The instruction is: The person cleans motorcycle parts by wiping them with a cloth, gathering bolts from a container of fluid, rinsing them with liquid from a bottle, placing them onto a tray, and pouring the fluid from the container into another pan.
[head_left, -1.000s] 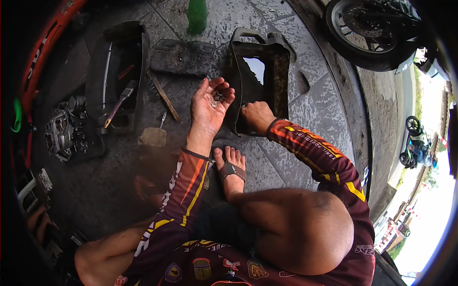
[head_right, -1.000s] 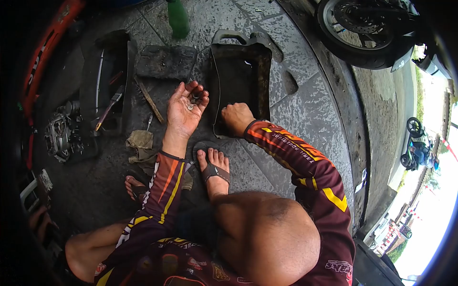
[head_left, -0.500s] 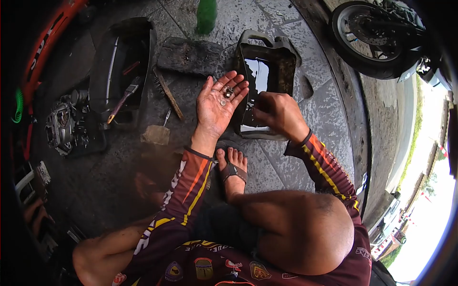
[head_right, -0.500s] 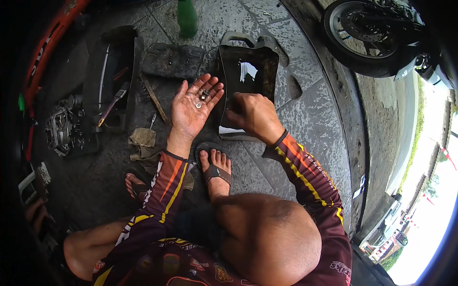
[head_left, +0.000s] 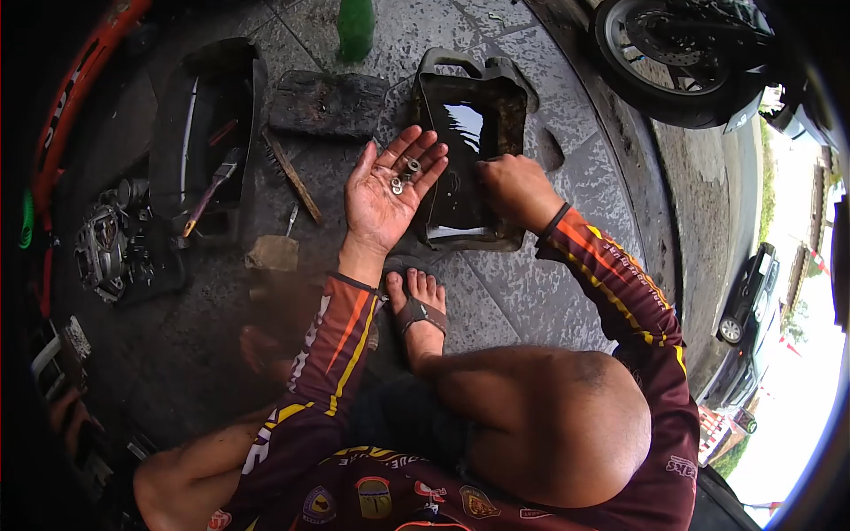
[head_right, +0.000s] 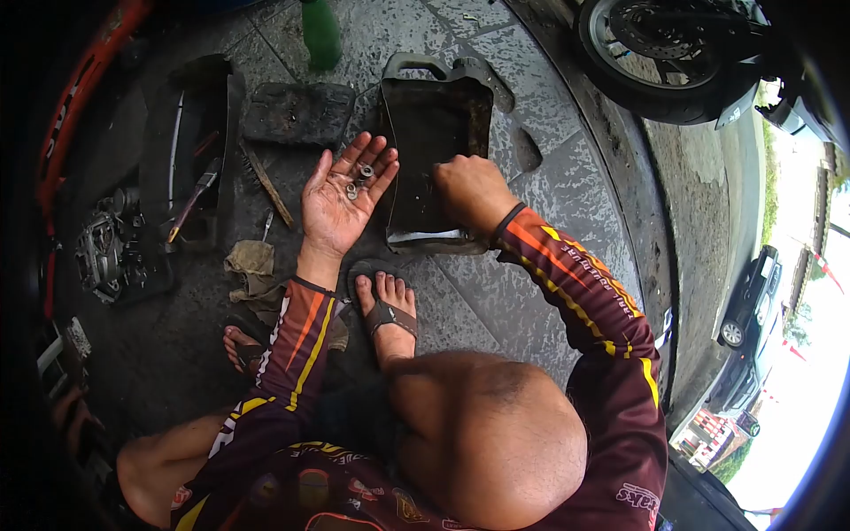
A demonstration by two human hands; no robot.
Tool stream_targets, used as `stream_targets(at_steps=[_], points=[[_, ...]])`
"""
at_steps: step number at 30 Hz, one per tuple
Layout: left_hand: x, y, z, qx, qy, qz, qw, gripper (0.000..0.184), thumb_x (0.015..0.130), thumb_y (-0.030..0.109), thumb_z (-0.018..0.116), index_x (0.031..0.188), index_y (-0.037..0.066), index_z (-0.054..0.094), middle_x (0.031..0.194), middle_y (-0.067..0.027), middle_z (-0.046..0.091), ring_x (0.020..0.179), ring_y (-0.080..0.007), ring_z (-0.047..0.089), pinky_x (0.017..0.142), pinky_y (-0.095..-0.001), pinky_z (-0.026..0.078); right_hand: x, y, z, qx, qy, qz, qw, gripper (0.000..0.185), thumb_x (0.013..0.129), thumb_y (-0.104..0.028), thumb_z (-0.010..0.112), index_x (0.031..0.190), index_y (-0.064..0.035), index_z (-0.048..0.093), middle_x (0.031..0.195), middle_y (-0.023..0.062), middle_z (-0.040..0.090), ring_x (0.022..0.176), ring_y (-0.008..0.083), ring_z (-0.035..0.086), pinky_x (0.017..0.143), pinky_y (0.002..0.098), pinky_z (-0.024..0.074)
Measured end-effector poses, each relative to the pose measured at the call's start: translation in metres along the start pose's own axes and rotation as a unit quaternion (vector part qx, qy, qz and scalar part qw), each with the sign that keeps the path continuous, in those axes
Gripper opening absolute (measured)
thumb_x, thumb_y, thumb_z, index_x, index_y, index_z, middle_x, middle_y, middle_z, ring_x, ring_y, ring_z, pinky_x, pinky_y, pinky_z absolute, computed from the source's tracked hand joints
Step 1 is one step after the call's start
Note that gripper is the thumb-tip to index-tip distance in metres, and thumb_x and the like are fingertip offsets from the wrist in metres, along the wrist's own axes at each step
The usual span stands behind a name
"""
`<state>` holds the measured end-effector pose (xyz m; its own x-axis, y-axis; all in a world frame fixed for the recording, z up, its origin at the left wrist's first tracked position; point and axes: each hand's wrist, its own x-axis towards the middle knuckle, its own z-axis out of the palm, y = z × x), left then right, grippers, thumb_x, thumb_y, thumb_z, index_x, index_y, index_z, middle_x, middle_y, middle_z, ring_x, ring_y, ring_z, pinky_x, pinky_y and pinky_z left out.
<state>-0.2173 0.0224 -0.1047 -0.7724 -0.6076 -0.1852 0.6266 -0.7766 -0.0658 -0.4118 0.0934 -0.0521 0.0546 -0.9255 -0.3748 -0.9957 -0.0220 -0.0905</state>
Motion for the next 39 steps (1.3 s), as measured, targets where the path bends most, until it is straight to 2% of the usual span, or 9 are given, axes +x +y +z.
stream_targets(at_steps=[1,3,9,14,17,24,33,39], points=[[0.000,0.000,0.000,-0.001,0.002,0.005,1.000,0.052,0.100,0.035,0.029,0.127,-0.006,0.046,0.130,-0.0219,0.049,0.125,-0.0373,0.042,0.111,-0.0470,0.030,0.001,-0.001,0.011,-0.001,-0.001,0.001,1.000,0.013,0.076,-0.015,0.061,0.079,-0.0040,0.067,0.074,0.0150,0.066,0.072,0.0331,0.066,0.063,0.0400,0.0531],[0.001,-0.001,0.002,-0.001,0.009,0.010,1.000,0.053,0.100,0.036,0.029,0.127,-0.006,0.046,0.130,-0.0228,0.049,0.125,-0.0376,0.042,0.111,-0.0474,0.030,0.005,-0.004,0.034,-0.102,-0.094,-0.054,0.989,0.009,0.075,-0.014,0.063,0.076,-0.0085,0.070,0.073,0.0104,0.068,0.072,0.0274,0.069,0.062,0.0370,0.0542],[0.000,0.002,0.004,0.007,-0.006,0.014,1.000,0.054,0.100,0.038,0.031,0.127,-0.007,0.045,0.129,-0.0233,0.049,0.124,-0.0378,0.043,0.110,-0.0481,0.030,0.012,-0.004,0.078,-0.169,-0.111,-0.066,0.977,0.006,0.073,-0.015,0.065,0.073,-0.0132,0.071,0.073,0.0064,0.069,0.070,0.0208,0.069,0.057,0.0316,0.0525],[0.001,0.002,0.001,0.002,0.033,0.017,0.999,0.058,0.097,0.042,0.037,0.126,-0.008,0.046,0.126,-0.0249,0.050,0.120,-0.0389,0.046,0.108,-0.0486,0.034,0.012,-0.002,0.082,-0.169,-0.124,-0.067,0.976,0.007,0.075,-0.015,0.064,0.074,-0.0133,0.071,0.072,0.0059,0.069,0.069,0.0212,0.069,0.056,0.0327,0.0524],[0.001,0.004,0.001,0.002,0.004,0.006,1.000,0.056,0.099,0.040,0.034,0.127,-0.007,0.045,0.127,-0.0238,0.050,0.123,-0.0376,0.045,0.109,-0.0483,0.032,0.012,-0.005,0.078,-0.168,-0.118,-0.061,0.977,0.010,0.077,-0.015,0.062,0.073,-0.0131,0.071,0.071,0.0060,0.069,0.069,0.0215,0.069,0.056,0.0331,0.0523],[0.001,0.005,0.002,0.012,0.018,0.014,1.000,0.056,0.099,0.040,0.035,0.127,-0.007,0.045,0.127,-0.0241,0.050,0.122,-0.0378,0.045,0.109,-0.0486,0.033,0.010,-0.006,0.076,-0.182,-0.147,-0.065,0.970,0.015,0.081,-0.016,0.058,0.076,-0.0126,0.072,0.074,0.0060,0.069,0.070,0.0213,0.069,0.056,0.0334,0.0522],[0.000,0.007,-0.001,0.004,0.014,0.014,1.000,0.056,0.099,0.040,0.034,0.127,-0.007,0.045,0.126,-0.0237,0.050,0.122,-0.0373,0.045,0.109,-0.0484,0.032,0.003,-0.011,0.075,-0.171,-0.173,-0.072,0.967,0.008,0.075,-0.016,0.065,0.075,-0.0120,0.071,0.075,0.0061,0.069,0.072,0.0211,0.069,0.057,0.0331,0.0523],[0.001,0.005,0.000,0.011,0.014,0.011,1.000,0.056,0.098,0.041,0.035,0.127,-0.007,0.046,0.125,-0.0233,0.051,0.122,-0.0369,0.045,0.109,-0.0481,0.032,0.003,-0.002,0.074,-0.202,-0.167,-0.079,0.962,0.009,0.075,-0.017,0.064,0.073,-0.0136,0.072,0.073,0.0057,0.069,0.071,0.0209,0.069,0.057,0.0335,0.0519]])
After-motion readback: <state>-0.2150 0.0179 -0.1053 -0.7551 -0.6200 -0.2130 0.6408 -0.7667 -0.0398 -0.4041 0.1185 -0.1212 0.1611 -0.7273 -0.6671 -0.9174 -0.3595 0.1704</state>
